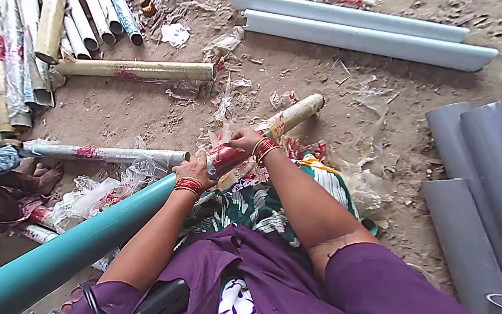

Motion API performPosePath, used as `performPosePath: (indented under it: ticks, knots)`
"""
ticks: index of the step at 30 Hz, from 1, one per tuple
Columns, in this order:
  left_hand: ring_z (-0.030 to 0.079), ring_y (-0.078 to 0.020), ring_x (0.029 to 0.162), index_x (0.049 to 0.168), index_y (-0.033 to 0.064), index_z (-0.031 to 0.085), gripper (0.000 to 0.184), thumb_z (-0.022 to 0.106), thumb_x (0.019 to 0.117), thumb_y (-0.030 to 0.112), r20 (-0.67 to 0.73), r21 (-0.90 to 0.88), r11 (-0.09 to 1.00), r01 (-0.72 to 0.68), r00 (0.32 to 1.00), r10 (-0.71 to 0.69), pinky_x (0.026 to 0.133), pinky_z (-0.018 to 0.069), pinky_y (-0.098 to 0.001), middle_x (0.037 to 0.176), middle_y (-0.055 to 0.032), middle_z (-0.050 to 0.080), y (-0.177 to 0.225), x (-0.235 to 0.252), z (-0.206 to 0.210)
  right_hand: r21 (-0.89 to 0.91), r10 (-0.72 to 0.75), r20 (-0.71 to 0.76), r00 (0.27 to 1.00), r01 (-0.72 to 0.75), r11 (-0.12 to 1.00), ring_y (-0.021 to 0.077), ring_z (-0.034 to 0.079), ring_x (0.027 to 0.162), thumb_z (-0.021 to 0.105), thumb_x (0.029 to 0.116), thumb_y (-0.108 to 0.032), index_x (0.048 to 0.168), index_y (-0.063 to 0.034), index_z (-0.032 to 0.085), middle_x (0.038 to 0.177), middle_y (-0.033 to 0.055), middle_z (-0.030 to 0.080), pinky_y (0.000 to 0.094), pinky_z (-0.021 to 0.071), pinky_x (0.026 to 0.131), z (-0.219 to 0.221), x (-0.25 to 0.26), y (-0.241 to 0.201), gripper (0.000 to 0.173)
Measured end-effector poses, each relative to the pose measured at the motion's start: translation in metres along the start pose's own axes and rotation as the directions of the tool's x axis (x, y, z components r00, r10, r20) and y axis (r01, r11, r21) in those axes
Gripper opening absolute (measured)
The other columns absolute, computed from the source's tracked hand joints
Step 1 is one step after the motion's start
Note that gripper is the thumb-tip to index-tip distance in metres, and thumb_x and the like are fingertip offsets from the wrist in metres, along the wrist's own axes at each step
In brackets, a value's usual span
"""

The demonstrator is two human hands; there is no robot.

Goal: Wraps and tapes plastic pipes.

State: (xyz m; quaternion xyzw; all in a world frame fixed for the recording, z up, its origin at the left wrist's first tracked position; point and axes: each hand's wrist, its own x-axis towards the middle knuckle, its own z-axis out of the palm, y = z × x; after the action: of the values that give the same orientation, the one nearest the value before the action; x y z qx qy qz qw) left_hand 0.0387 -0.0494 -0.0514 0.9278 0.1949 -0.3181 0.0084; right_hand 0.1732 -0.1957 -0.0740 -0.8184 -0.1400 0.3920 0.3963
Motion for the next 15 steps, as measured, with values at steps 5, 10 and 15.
performPosePath:
  ticks: [5, 10, 15]
  knots:
    - [0.056, -0.0517, 0.125, 0.160, 0.0113, 0.033, 0.109, 0.083, 0.0765, 0.060, 0.016, 0.020, 1.000, 0.016, 1.000, -0.017, 0.095, 0.0451, -0.0719, 0.143, -0.0296, 0.052, 0.001, 0.001, -0.003, 0.137, 0.363, -0.408, 0.838, -0.336, 0.932, 0.0394, 0.059, 0.127, 0.064, 0.0971, -0.018, 0.126, 0.0034, 0.066, 0.131, 0.0266, 0.064, 0.0592, 0.0456, 0.106, -0.048, 0.016, 0.047, 0.036]
    - [0.056, -0.0518, 0.124, 0.160, 0.0108, 0.033, 0.110, 0.082, 0.0762, 0.062, 0.039, 0.020, 1.000, 0.012, 0.999, -0.013, 0.095, 0.0458, -0.0719, 0.145, -0.0286, 0.052, -0.002, 0.007, -0.006, 0.278, 0.549, -0.359, 0.755, -0.475, 0.835, 0.0388, 0.058, 0.129, 0.063, 0.1000, -0.024, 0.127, 0.0086, 0.063, 0.134, 0.0282, 0.061, 0.0572, 0.0451, 0.107, -0.031, 0.025, 0.083, 0.042]
    - [0.059, -0.0482, 0.123, 0.160, 0.0112, 0.033, 0.111, 0.081, 0.0757, 0.066, 0.079, 0.028, 0.999, 0.021, 0.997, -0.023, 0.095, 0.0480, -0.0682, 0.145, -0.0270, 0.053, -0.007, 0.015, -0.011, 0.359, 0.526, -0.351, 0.775, -0.407, 0.840, 0.0362, 0.061, 0.126, 0.060, 0.1013, -0.017, 0.123, 0.0065, 0.066, 0.131, 0.0255, 0.064, 0.0550, 0.0460, 0.106, -0.027, 0.038, 0.090, 0.033]
